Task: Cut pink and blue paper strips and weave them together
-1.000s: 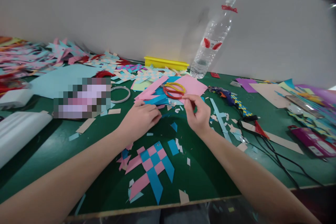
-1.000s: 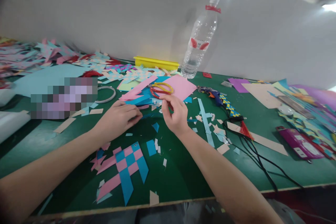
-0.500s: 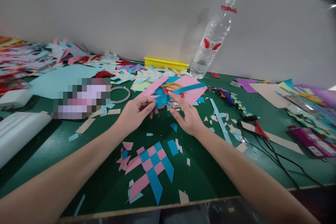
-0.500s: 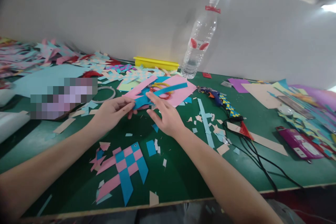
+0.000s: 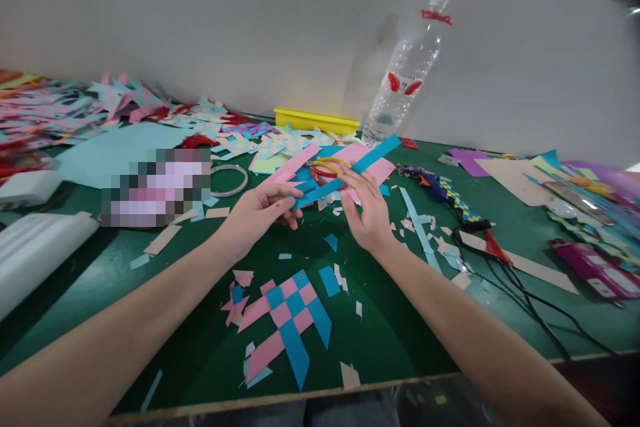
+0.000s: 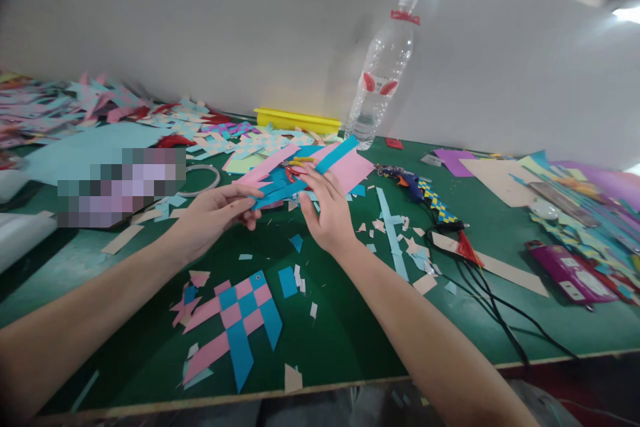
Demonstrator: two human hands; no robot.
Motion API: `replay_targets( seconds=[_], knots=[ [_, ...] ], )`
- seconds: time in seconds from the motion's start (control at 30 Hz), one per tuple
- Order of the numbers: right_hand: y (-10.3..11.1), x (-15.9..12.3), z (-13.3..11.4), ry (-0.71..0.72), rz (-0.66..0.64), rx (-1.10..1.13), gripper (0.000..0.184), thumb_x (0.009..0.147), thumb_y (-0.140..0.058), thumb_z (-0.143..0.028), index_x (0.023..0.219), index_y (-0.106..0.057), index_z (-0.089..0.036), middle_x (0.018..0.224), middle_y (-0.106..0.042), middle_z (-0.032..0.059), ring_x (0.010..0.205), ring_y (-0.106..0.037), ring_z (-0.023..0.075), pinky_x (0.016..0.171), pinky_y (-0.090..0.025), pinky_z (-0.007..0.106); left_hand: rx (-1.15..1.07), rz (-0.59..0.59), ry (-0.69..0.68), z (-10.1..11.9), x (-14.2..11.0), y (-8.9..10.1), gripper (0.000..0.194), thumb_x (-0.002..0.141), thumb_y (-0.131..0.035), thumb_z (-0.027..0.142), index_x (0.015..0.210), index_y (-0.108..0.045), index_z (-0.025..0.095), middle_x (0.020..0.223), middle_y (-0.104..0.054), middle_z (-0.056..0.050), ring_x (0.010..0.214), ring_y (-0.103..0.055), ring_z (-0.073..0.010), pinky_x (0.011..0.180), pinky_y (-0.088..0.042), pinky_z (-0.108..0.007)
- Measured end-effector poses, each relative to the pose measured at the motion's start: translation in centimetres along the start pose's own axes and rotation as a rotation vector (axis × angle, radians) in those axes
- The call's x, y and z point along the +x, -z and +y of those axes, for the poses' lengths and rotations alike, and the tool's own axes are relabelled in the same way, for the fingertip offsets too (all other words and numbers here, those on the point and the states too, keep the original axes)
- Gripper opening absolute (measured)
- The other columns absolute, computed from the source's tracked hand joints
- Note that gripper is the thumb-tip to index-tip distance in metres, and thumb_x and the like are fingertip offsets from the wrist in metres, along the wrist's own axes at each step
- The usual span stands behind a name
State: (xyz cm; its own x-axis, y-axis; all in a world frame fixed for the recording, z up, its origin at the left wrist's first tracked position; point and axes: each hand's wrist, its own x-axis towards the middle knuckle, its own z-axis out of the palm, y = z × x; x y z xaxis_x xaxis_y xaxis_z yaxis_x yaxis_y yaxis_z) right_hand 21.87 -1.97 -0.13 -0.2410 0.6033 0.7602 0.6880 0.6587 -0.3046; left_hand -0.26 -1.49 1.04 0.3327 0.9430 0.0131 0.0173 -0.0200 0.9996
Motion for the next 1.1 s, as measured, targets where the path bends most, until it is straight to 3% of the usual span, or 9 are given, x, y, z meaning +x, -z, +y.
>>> replay_targets(
  seconds=[0.17, 0.3, 0.43, 0.63, 0.73, 0.9, 1.0, 1.1],
  knots=[
    [0.3, -0.1, -0.4, 0.222, -0.104, -0.089, 0.032, 0.092, -0.043, -0.020, 0.122, -0.055, -0.016, 0.129, -0.060, 0.0125, 0.123, -0.054, 0.0228, 0.105, -0.042, 0.045, -0.118, -0.008, 0.054, 0.2, 0.0, -0.2, 0.021, 0.083, -0.065, 0.033, 0.094, -0.068, 0.016, 0.089, -0.071, -0.007, 0.070, -0.068, -0.0160, 0.063, -0.050, -0.025],
    [0.4, 0.0, -0.5, 0.390, -0.193, -0.146, 0.026, 0.091, -0.046, -0.020, 0.109, -0.063, -0.013, 0.111, -0.069, 0.0147, 0.125, -0.052, 0.0238, 0.103, -0.046, 0.045, -0.167, -0.051, 0.083, 0.5, -0.2, -0.3, 0.033, 0.087, -0.058, 0.044, 0.091, -0.070, 0.014, 0.089, -0.073, -0.010, 0.075, -0.070, -0.0204, 0.062, -0.050, -0.025],
    [0.4, 0.1, -0.4, 0.463, -0.248, -0.230, 0.024, 0.092, -0.044, -0.019, 0.097, -0.066, -0.012, 0.099, -0.071, 0.0144, 0.119, -0.056, 0.0242, 0.100, -0.049, 0.044, -0.124, -0.071, 0.057, 0.5, -0.3, -0.2, 0.047, 0.087, -0.052, 0.055, 0.087, -0.070, 0.012, 0.076, -0.072, -0.010, 0.071, -0.069, -0.0208, 0.059, -0.049, -0.026],
    [0.2, 0.3, -0.3, 0.478, -0.225, -0.306, 0.024, 0.091, -0.044, -0.017, 0.091, -0.067, -0.009, 0.091, -0.071, 0.0155, 0.112, -0.060, 0.0247, 0.097, -0.051, 0.042, 0.094, -0.186, -0.001, 0.3, -0.1, -0.2, 0.030, 0.080, -0.066, 0.045, 0.085, -0.070, 0.016, 0.080, -0.073, -0.006, 0.069, -0.068, -0.0177, 0.060, -0.048, -0.024],
    [0.3, 0.1, -0.5, 0.436, -0.239, -0.246, 0.021, 0.089, -0.046, -0.016, 0.092, -0.067, -0.013, 0.092, -0.072, 0.0126, 0.115, -0.059, 0.0254, 0.100, -0.047, 0.047, 0.152, -0.144, -0.006, 0.3, -0.1, -0.1, 0.026, 0.077, -0.070, 0.042, 0.084, -0.069, 0.018, 0.077, -0.073, -0.004, 0.067, -0.068, -0.0169, 0.059, -0.048, -0.023],
    [0.6, -0.3, -1.2, 0.203, -0.045, -0.062, 0.014, 0.088, -0.048, -0.017, 0.082, -0.057, -0.024, 0.088, -0.070, 0.0016, 0.116, -0.058, 0.0250, 0.114, -0.018, 0.061, 0.256, -0.076, -0.038, 0.5, -0.1, 0.0, 0.028, 0.080, -0.066, 0.045, 0.083, -0.068, 0.018, 0.075, -0.071, -0.004, 0.067, -0.067, -0.0163, 0.059, -0.049, -0.024],
    [0.4, -0.3, -1.0, -0.037, 0.105, 0.139, 0.003, 0.089, -0.051, -0.027, 0.088, -0.051, -0.024, 0.095, -0.065, 0.0046, 0.111, -0.060, 0.0234, 0.108, -0.034, 0.055, 0.306, -0.042, -0.063, 0.6, -0.3, -0.1, 0.032, 0.080, -0.065, 0.048, 0.090, -0.067, 0.018, 0.080, -0.072, -0.005, 0.067, -0.067, -0.0179, 0.062, -0.052, -0.028],
    [-0.2, 0.1, -0.3, -0.286, 0.086, 0.390, 0.035, 0.085, -0.058, -0.042, 0.110, -0.045, -0.022, 0.121, -0.057, 0.0131, 0.114, -0.058, 0.0230, 0.097, -0.049, 0.044, 0.366, -0.035, -0.143, 0.5, -0.5, -0.2, 0.035, 0.083, -0.062, 0.046, 0.107, -0.063, 0.020, 0.084, -0.072, -0.003, 0.068, -0.068, -0.0181, 0.071, -0.054, -0.031]
  ],
)
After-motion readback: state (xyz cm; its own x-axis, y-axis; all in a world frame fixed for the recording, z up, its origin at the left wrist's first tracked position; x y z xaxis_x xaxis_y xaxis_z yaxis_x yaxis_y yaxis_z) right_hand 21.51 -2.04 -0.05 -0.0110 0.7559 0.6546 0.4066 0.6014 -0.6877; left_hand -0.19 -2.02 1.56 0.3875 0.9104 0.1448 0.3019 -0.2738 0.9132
